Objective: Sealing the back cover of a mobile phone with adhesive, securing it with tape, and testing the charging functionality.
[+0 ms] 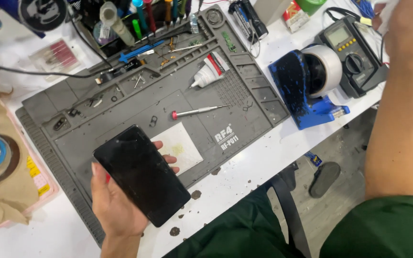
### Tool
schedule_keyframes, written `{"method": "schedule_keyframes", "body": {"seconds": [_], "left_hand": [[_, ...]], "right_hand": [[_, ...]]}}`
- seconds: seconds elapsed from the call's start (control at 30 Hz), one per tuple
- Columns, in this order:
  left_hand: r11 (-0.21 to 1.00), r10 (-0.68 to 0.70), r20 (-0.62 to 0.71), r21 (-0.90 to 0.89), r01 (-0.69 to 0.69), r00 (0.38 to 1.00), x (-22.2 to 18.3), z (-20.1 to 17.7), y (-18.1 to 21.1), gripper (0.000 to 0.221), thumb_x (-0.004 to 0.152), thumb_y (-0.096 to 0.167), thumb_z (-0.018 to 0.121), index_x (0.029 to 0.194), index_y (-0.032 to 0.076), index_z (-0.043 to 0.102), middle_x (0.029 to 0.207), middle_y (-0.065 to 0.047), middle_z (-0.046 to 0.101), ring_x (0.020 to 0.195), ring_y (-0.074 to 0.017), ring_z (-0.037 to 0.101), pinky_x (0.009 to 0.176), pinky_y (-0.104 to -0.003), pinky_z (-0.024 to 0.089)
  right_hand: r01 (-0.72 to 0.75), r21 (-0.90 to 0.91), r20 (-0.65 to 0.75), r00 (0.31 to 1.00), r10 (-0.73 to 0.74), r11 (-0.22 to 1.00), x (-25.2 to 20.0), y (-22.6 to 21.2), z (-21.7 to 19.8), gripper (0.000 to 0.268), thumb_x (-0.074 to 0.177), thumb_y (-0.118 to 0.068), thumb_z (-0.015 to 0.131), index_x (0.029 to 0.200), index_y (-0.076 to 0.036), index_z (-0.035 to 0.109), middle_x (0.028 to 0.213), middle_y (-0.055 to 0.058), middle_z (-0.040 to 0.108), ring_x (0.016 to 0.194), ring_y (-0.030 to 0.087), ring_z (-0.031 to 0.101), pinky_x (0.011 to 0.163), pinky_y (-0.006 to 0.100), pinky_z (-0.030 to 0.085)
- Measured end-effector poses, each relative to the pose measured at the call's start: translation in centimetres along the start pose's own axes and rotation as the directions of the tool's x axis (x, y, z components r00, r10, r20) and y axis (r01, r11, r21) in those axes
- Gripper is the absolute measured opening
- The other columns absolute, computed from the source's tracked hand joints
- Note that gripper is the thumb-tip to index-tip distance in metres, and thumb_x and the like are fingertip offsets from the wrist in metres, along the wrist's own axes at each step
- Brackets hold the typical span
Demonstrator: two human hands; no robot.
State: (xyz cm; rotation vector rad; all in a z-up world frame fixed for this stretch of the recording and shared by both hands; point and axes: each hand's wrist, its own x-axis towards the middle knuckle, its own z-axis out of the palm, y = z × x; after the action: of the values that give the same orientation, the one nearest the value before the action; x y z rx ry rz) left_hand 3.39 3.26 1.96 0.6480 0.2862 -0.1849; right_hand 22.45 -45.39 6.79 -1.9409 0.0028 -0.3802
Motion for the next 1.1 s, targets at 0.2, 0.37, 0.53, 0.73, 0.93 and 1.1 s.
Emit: {"method": "schedule_keyframes", "body": {"seconds": [0.2,0.37,0.53,0.73,0.93,1.1], "left_hand": [[0.997,-0.043,-0.233,0.054,0.058,0.972,0.5,-0.2,-0.7,0.095,0.087,0.065,0.033,0.147,-0.007,0.048,0.134,-0.032,0.059,0.104,-0.0511,0.06,0.09,-0.068,0.05],[0.988,-0.061,0.057,-0.141,0.069,0.996,0.3,-1.0,-0.7,0.096,0.094,0.072,0.028,0.141,-0.008,0.053,0.131,-0.03,0.062,0.103,-0.0435,0.066,0.088,-0.059,0.056],[0.979,0.048,0.02,-0.198,-0.043,0.999,0.0,-1.4,-1.6,0.071,0.101,0.057,0.037,0.151,0.007,0.043,0.137,-0.023,0.06,0.115,-0.036,0.063,0.098,-0.049,0.051],[0.881,0.173,0.271,-0.473,-0.025,0.947,0.0,-2.6,-2.3,0.06,0.111,0.044,0.043,0.165,0.023,0.027,0.152,-0.015,0.049,0.139,-0.0335,0.049,0.121,-0.057,0.035],[0.957,0.033,0.088,-0.29,-0.006,0.996,-0.6,-1.0,-0.8,0.065,0.102,0.058,0.032,0.16,0.031,0.033,0.15,-0.015,0.052,0.132,-0.0434,0.055,0.104,-0.053,0.049],[0.937,0.058,0.217,-0.348,0.022,0.974,0.0,-1.6,-3.3,0.073,0.103,0.06,0.033,0.165,0.022,0.021,0.173,0.003,0.018,0.157,-0.0245,0.024,0.129,-0.048,0.019]], "right_hand": [[0.012,0.3,-0.026,1.0,-0.005,0.954,-3.2,2.5,-0.6,0.055,0.096,-0.052,0.043,0.139,-0.022,0.062,0.149,0.0,0.066,0.151,0.016,0.065,0.128,0.031,0.056],[0.592,-0.4,0.124,0.791,-0.599,0.7,-15.7,-5.8,9.8,0.035,0.122,0.012,0.063,0.15,0.019,0.045,0.143,0.042,0.055,0.13,0.056,0.058,0.11,0.059,0.05],[0.613,0.215,0.471,0.617,-0.631,0.76,-23.4,-9.9,24.3,0.041,0.1,0.011,0.053,0.141,0.004,0.05,0.144,0.027,0.057,0.142,0.041,0.053,0.126,0.056,0.04],[0.815,-0.147,0.817,0.419,-0.395,0.56,-26.4,-10.8,29.1,0.106,0.092,-0.078,0.022,0.158,0.006,0.025,0.166,0.027,0.026,0.157,0.042,0.021,0.124,0.065,0.012],[0.777,-0.207,0.792,0.49,-0.364,0.594,-27.4,-13.3,30.0,0.124,0.079,-0.089,0.014,0.148,0.013,0.033,0.167,0.029,0.011,0.158,0.042,0.009,0.127,0.063,-0.001],[0.579,-0.28,0.735,0.642,-0.217,0.766,-27.8,-14.5,29.7,0.116,0.089,-0.081,0.027,0.162,0.007,0.002,0.171,0.027,-0.003,0.163,0.041,-0.002,0.133,0.062,-0.004]]}}
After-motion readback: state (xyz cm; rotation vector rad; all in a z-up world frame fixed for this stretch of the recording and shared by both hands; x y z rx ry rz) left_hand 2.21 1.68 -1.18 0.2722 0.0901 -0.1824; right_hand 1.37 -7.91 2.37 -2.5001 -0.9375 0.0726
